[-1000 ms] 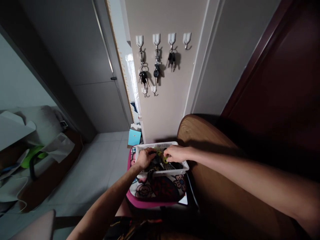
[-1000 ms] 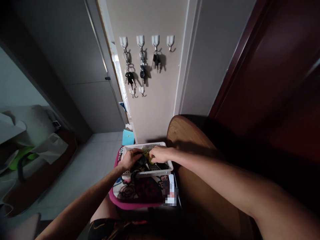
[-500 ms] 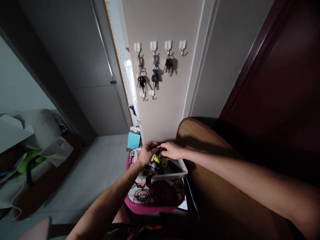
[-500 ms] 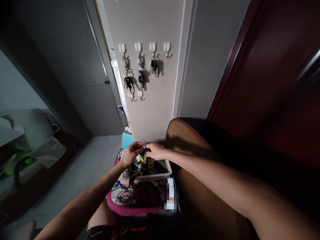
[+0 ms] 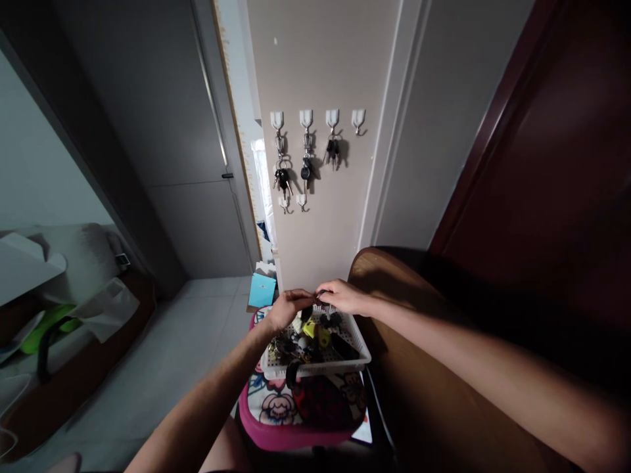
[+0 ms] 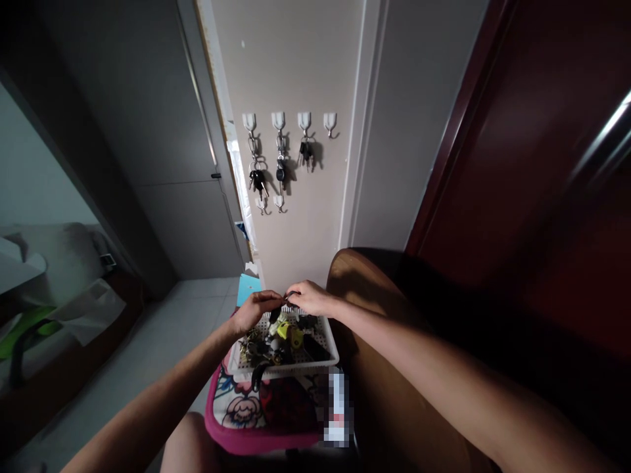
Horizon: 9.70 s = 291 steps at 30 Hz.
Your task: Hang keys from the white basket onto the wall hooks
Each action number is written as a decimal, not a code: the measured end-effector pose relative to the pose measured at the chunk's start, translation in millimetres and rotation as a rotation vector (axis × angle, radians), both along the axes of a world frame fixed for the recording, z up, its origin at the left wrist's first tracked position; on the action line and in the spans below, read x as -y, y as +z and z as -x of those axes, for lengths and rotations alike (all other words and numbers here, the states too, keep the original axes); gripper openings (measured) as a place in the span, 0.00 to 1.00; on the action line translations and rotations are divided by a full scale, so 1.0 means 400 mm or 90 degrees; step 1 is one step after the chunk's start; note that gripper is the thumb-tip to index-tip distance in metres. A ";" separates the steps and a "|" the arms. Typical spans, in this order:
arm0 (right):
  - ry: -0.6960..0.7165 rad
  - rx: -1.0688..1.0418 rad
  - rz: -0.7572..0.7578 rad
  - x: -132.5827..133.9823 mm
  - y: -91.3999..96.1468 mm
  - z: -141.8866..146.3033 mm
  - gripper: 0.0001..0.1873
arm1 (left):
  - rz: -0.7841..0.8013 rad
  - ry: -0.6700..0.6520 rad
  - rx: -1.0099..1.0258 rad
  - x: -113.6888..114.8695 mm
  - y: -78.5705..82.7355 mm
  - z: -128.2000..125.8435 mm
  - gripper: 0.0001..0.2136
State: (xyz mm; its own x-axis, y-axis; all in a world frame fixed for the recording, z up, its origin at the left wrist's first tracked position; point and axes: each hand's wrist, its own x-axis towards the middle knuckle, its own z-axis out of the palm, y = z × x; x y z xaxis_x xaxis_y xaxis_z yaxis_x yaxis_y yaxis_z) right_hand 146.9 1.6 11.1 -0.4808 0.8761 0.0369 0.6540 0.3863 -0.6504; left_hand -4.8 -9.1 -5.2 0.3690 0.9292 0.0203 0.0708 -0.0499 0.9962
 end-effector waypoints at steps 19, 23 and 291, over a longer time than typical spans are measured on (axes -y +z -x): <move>-0.122 -0.160 -0.026 -0.008 -0.001 0.006 0.05 | 0.051 0.048 0.084 -0.029 0.021 -0.047 0.10; -0.127 -0.295 0.008 -0.015 0.037 -0.007 0.07 | 0.047 0.026 0.131 -0.051 0.054 -0.057 0.12; -0.120 -0.260 0.021 -0.035 0.040 -0.020 0.12 | -0.133 0.128 0.024 -0.060 0.000 -0.043 0.10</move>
State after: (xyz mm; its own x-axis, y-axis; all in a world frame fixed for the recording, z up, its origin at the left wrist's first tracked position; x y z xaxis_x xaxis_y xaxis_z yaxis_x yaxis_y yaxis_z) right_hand 154.7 15.5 27.1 -0.2648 0.9508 0.1610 0.3977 0.2598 -0.8800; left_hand 12.5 14.8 -5.1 0.1725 0.9579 0.2295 0.0633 -0.2433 0.9679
